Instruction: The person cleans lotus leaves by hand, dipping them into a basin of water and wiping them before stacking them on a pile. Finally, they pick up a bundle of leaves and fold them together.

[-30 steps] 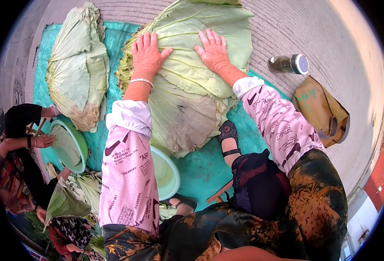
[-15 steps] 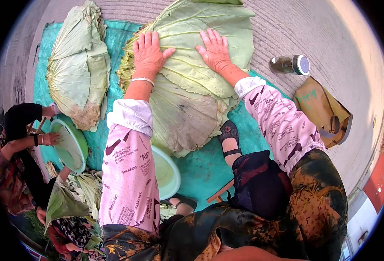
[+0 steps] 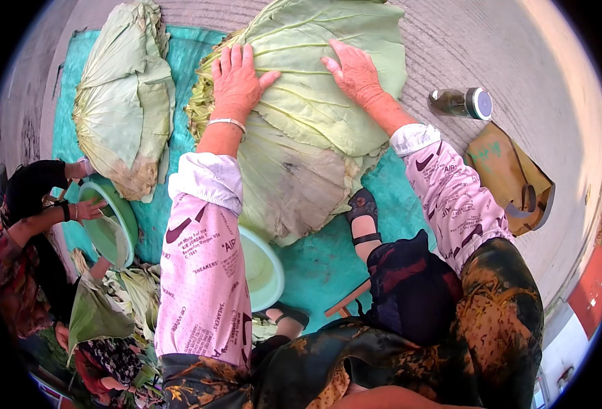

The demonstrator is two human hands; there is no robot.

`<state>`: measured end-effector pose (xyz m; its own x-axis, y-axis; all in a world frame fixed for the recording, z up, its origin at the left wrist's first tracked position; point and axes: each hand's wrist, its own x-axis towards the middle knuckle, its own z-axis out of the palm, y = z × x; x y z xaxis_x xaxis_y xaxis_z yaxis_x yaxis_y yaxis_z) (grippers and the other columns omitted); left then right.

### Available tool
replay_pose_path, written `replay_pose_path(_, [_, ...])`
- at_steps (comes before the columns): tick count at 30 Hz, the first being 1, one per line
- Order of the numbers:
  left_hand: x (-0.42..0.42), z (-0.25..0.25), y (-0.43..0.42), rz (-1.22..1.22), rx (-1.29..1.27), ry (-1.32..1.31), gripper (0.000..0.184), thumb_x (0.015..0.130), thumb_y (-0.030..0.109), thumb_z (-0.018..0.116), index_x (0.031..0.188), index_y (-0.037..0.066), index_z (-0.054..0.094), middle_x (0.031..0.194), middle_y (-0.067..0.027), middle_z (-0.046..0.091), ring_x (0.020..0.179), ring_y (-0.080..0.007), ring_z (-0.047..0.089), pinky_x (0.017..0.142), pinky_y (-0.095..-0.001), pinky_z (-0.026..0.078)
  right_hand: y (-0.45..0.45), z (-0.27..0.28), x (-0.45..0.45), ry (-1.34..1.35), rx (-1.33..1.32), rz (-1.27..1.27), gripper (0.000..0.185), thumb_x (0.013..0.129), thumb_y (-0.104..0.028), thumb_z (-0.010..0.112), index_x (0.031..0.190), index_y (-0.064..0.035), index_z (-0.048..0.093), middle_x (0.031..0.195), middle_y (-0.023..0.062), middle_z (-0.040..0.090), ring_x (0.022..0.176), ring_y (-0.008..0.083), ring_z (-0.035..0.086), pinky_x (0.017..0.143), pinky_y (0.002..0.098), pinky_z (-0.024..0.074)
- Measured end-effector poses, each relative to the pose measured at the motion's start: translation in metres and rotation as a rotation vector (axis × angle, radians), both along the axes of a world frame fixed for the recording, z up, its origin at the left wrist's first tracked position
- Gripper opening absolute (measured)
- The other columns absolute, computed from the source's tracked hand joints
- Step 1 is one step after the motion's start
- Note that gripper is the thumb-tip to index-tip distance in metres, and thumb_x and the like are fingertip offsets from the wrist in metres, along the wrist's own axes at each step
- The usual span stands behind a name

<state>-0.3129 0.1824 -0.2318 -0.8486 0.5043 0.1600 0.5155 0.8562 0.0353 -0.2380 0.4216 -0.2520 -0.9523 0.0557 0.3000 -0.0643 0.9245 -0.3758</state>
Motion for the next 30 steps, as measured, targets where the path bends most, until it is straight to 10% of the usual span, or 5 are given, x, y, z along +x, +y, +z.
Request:
replay_pose_path(14, [0.000,0.001,0.001,0.002,-0.005,0.002,0.085,0.073,0.066,0.051,0.132,0.007,0.037,0.135,-0.0119,0.037,0.128,-0.0308,0.028,0.104,-0.0471,0.020,0.057,0.031,-0.116,-0.116,0.183,0.023,0.023,0.084,-0.025,0.048,0.095,-0.0096,0.062,0.092,0.0136,0.061,0.089,0.0312,0.057,0.078,0.0422,0.0442])
replay_pose_path(23, [-0.001,-0.002,0.000,-0.001,0.011,0.012,0.084,0.073,0.066,0.051,0.132,0.007,0.037,0.136,-0.0119,0.036,0.128,-0.0308,0.028,0.104,-0.0473,0.020,0.081,0.040,-0.125,-0.501,-0.347,0.061,0.031,0.078,-0.033,0.056,0.072,-0.0037,0.066,0.070,0.0124,0.064,0.064,0.0235,0.062,0.058,0.0368,0.0473])
replay_pose_path(29, [0.000,0.000,0.001,-0.003,-0.003,0.009,0.084,0.074,0.066,0.051,0.132,0.007,0.036,0.136,-0.0123,0.037,0.129,-0.0311,0.028,0.104,-0.0470,0.020,0.067,0.066,-0.093,-0.538,-0.468,0.130,0.030,0.071,-0.027,0.060,0.086,-0.0016,0.066,0.076,0.0117,0.066,0.065,0.0215,0.062,0.061,0.0347,0.0488])
replay_pose_path(30, [-0.001,0.000,0.000,-0.004,0.003,0.008,0.085,0.073,0.066,0.052,0.132,0.007,0.037,0.136,-0.0124,0.037,0.129,-0.0314,0.028,0.104,-0.0475,0.020,0.066,0.063,-0.094,-0.396,-0.088,0.253,0.035,0.070,-0.023,0.059,0.099,-0.0049,0.065,0.087,0.0152,0.066,0.075,0.0238,0.064,0.068,0.0352,0.0495])
